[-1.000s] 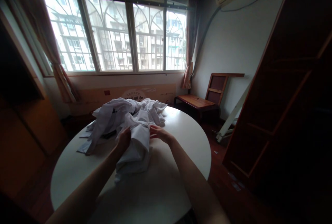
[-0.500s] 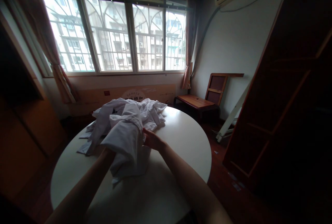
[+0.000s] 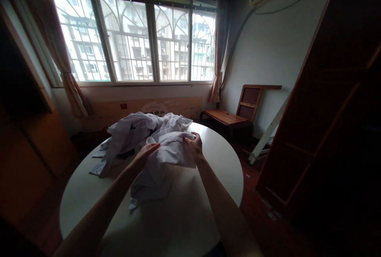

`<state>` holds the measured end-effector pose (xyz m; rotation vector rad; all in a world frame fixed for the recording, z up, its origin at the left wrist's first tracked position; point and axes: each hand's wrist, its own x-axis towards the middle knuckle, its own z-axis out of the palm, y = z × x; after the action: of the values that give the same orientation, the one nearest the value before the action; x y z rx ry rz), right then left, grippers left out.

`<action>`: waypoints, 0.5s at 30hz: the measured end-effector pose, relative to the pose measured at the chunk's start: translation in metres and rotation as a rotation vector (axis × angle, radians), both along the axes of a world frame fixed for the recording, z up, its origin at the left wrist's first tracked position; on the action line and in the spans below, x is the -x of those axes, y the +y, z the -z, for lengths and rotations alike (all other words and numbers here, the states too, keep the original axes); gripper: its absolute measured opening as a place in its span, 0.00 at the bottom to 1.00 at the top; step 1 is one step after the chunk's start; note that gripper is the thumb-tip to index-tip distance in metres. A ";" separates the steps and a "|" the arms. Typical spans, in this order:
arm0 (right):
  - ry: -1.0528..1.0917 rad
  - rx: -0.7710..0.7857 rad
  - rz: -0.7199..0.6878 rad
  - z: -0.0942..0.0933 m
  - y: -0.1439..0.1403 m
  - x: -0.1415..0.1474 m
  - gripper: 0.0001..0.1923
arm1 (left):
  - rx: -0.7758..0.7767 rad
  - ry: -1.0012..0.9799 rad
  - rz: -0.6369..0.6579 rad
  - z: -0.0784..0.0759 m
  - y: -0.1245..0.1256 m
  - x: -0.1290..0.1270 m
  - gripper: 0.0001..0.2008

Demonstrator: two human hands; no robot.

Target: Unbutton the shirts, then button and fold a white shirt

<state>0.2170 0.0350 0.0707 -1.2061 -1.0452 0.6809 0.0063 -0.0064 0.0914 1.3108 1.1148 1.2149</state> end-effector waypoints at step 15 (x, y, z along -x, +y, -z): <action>-0.914 -0.400 -0.190 0.002 -0.011 0.020 0.13 | -0.259 0.576 -0.047 0.024 0.011 -0.004 0.10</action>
<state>0.1973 0.0241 0.0690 -1.0650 -1.9638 0.0007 0.0101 0.0043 0.0671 1.9196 1.4247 1.0650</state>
